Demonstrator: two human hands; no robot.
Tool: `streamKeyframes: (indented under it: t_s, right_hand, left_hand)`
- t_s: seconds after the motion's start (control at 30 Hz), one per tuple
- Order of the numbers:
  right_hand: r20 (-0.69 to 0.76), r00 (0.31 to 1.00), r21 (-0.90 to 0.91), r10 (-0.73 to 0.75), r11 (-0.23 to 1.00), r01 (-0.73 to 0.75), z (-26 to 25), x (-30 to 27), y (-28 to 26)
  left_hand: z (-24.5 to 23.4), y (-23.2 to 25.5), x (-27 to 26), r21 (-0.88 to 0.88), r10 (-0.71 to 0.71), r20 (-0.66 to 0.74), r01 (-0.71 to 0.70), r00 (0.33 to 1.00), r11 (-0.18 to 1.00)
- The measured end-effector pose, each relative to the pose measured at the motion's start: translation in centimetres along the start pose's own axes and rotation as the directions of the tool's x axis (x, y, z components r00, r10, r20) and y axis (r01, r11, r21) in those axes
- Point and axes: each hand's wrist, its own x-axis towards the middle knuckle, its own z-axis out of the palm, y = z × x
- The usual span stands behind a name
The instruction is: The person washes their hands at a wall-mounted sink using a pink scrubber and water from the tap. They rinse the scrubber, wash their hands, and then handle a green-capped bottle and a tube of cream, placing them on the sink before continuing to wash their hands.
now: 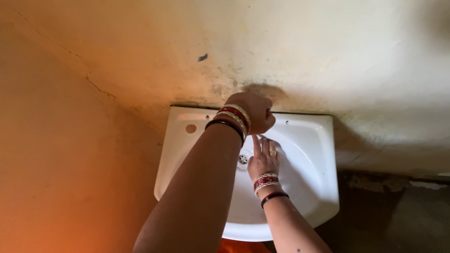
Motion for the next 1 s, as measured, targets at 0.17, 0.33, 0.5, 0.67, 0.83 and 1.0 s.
streamKeyframes:
  t_s: [0.17,0.33,0.5,0.67,0.83,1.0]
  right_hand:
    - [-0.076,0.997,0.007,-0.006,1.000,0.006,0.15,0.04,0.54]
    - [-0.046,0.999,0.026,0.002,1.000,-0.001,-0.41,0.20,0.28]
    - [-0.024,1.000,0.030,0.015,0.999,-0.015,-0.51,-0.05,0.14]
    - [-0.063,0.998,0.061,0.015,0.998,-0.011,-0.45,-0.07,0.52]
    - [-0.058,0.998,0.045,0.015,0.999,-0.012,-0.58,0.20,0.55]
    - [0.046,0.999,-0.010,0.016,1.000,-0.015,-0.74,-0.12,0.59]
  left_hand:
    - [0.00,0.04,-0.08,-0.018,0.001,-0.022,-0.001,1.000,1.000]
    - [-0.36,0.13,-0.05,-0.012,0.000,-0.007,0.000,1.000,1.000]
    - [-0.23,0.08,-0.25,-0.025,0.002,-0.023,-0.002,1.000,1.000]
    - [-0.28,0.10,-0.07,-0.031,-0.013,0.013,0.013,1.000,0.999]
    - [-0.35,0.17,-0.16,-0.018,-0.022,0.020,0.022,1.000,1.000]
    - [-0.46,0.22,-0.32,-0.003,-0.023,0.049,0.023,0.999,1.000]
